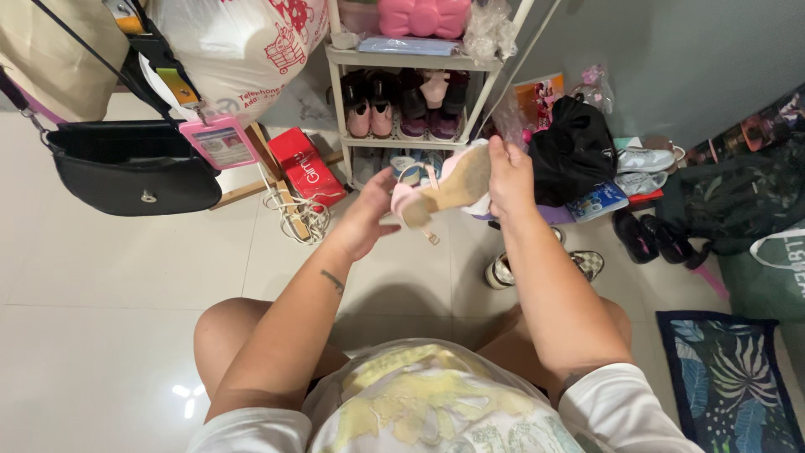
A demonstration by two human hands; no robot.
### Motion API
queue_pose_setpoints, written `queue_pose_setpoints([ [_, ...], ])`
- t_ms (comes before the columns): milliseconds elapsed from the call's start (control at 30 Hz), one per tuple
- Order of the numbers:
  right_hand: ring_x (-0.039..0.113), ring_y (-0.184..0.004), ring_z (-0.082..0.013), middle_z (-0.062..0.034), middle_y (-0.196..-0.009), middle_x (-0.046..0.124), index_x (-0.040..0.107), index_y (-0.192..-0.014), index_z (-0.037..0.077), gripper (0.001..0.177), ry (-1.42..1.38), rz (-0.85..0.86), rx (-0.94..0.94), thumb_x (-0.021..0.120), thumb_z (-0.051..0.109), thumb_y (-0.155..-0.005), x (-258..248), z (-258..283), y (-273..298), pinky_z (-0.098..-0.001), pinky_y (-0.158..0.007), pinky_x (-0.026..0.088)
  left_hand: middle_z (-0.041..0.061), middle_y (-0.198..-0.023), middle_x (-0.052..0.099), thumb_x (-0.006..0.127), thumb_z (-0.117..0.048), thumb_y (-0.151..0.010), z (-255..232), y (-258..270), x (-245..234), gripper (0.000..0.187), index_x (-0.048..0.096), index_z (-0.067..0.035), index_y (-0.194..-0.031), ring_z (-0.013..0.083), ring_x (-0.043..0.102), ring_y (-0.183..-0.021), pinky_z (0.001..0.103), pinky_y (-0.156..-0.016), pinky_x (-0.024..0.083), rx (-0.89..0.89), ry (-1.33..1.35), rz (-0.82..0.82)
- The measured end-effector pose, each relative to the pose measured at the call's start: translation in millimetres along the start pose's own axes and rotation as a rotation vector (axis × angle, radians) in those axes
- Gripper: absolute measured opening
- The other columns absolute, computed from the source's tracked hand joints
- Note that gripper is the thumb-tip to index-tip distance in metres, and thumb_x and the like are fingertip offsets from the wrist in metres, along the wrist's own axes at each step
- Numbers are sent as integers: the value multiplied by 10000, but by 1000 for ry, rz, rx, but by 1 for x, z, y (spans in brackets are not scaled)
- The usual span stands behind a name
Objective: The person sits on the floor and laces a pair of patterned sneakers. They thread the laces through the eyelets, pull them tight, and tie a knot.
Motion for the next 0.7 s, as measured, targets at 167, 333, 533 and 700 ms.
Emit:
queue_pose_setpoints([
  [167,545,-846,-74,30,-916,610,643,-995,33,463,-98,119,-184,716,490,-1006,-6,-19,-7,-265,-759,484,141,-1412,580,578,-748,-833,34,10,12,879,432,-201,-1506,369,629,-1199,519,-794,584,-271,323,347],
  [333,593,-868,-79,25,-917,683,688,-1011,39,396,202,6,-298,683,434,-982,-5,-2,-13,-262,-802,507,142,-1346,631,670,-351,-1003,42,6,14,562,443,-198,-1493,285,675,-1147,448,-811,596,-104,303,239],
  [533,603,-926,-214,-72,-992,653,649,-1025,40,174,569,-209,-751,595,204,-1039,12,111,31,-367,-852,483,47,-1240,657,733,-154,-914,23,-2,2,542,440,-161,-1370,198,677,-1080,414,-829,608,-10,124,22],
  [700,668,-1061,-347,-110,-1102,708,732,-983,105,224,1314,345,-1035,647,170,-787,95,117,97,-520,-890,479,45,-1212,644,740,-88,-897,23,-8,13,555,433,-160,-1353,195,668,-1051,389,-802,588,39,44,-73],
])
Point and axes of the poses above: each hand's wrist, its own y-axis away from the middle knuckle, its own x-axis out of the palm, z = x × y, the point moved 7 cm from there along -y, towards the middle knuckle
